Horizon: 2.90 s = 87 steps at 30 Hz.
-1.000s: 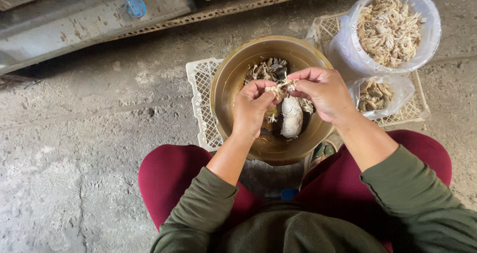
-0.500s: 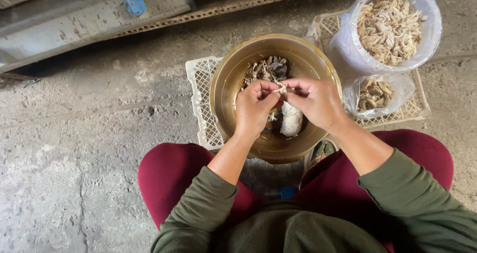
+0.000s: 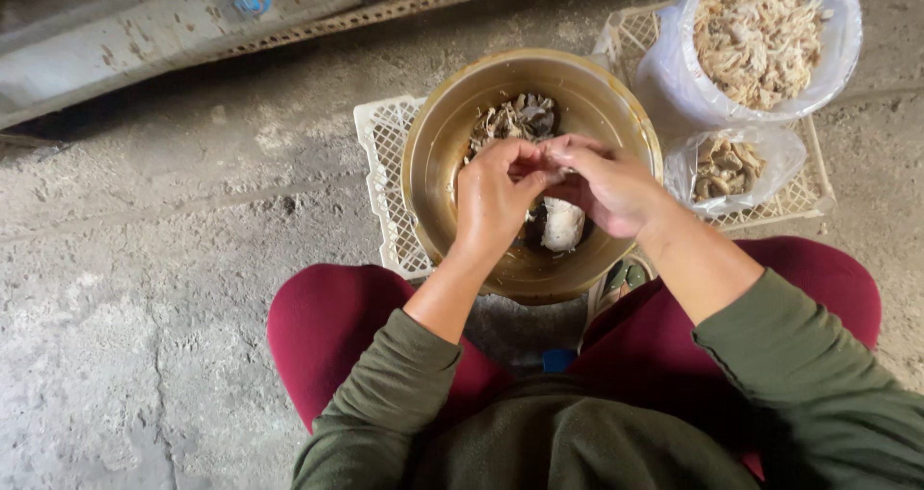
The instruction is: The person sits on the floor and uses both hands to shred cooked chicken meat from bones. The shredded meat is placed into a nearby container, while the bones and scraps remain in the central bowl.
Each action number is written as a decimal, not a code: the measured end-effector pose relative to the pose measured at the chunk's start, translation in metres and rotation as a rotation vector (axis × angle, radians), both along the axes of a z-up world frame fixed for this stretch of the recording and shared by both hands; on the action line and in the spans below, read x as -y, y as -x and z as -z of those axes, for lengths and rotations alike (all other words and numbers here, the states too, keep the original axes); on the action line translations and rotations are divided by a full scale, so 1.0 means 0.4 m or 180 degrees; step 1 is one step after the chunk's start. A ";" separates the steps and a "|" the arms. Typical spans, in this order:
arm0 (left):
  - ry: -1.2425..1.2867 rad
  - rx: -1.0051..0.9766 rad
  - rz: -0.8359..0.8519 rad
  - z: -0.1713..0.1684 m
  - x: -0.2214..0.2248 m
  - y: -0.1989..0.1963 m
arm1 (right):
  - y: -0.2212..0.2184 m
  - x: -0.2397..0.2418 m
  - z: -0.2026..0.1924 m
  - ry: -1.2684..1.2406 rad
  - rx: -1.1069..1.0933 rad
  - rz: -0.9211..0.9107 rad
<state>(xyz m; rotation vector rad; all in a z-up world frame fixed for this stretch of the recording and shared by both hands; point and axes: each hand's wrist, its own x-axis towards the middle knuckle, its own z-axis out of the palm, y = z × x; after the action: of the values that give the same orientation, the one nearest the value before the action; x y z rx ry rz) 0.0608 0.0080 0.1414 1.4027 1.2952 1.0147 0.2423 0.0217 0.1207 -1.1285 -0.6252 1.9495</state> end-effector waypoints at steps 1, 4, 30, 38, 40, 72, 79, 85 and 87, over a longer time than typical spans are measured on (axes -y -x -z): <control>-0.0163 -0.0011 0.0097 -0.003 -0.005 0.002 | -0.001 -0.001 -0.001 -0.0008 0.0101 0.0001; -0.0143 0.0531 0.0435 0.001 -0.032 0.008 | -0.014 -0.014 -0.020 0.0192 0.0092 0.0052; 0.0746 -0.2823 0.1605 0.303 0.040 -0.204 | -0.238 -0.113 0.035 -0.2070 0.4676 -0.1281; 0.1231 -0.2502 0.1028 0.247 -0.019 -0.107 | -0.066 -0.052 0.287 -0.2180 0.5412 -0.2608; 0.1295 -0.2506 0.0881 0.247 -0.027 -0.062 | -0.038 -0.042 0.318 -0.1828 0.5483 -0.2544; 0.1632 0.2257 0.0177 0.139 -0.027 0.061 | -0.058 0.003 0.015 -0.0781 0.1510 -0.0862; 0.1433 0.2621 -0.0352 0.192 -0.033 0.102 | -0.038 -0.053 0.338 -0.1944 0.3994 -0.1024; 0.1511 0.3133 -0.0789 0.202 -0.030 0.140 | 0.077 0.014 0.354 -0.1081 0.4636 -0.1717; 0.1544 0.3222 -0.0868 0.198 -0.030 0.152 | 0.130 0.058 0.322 -0.1393 0.4678 -0.2197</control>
<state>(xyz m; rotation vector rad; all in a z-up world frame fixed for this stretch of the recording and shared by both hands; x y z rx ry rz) 0.0001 0.0199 0.0621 0.2330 0.8530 1.2363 0.1903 -0.0015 -0.0082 -2.0906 -2.2804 0.9543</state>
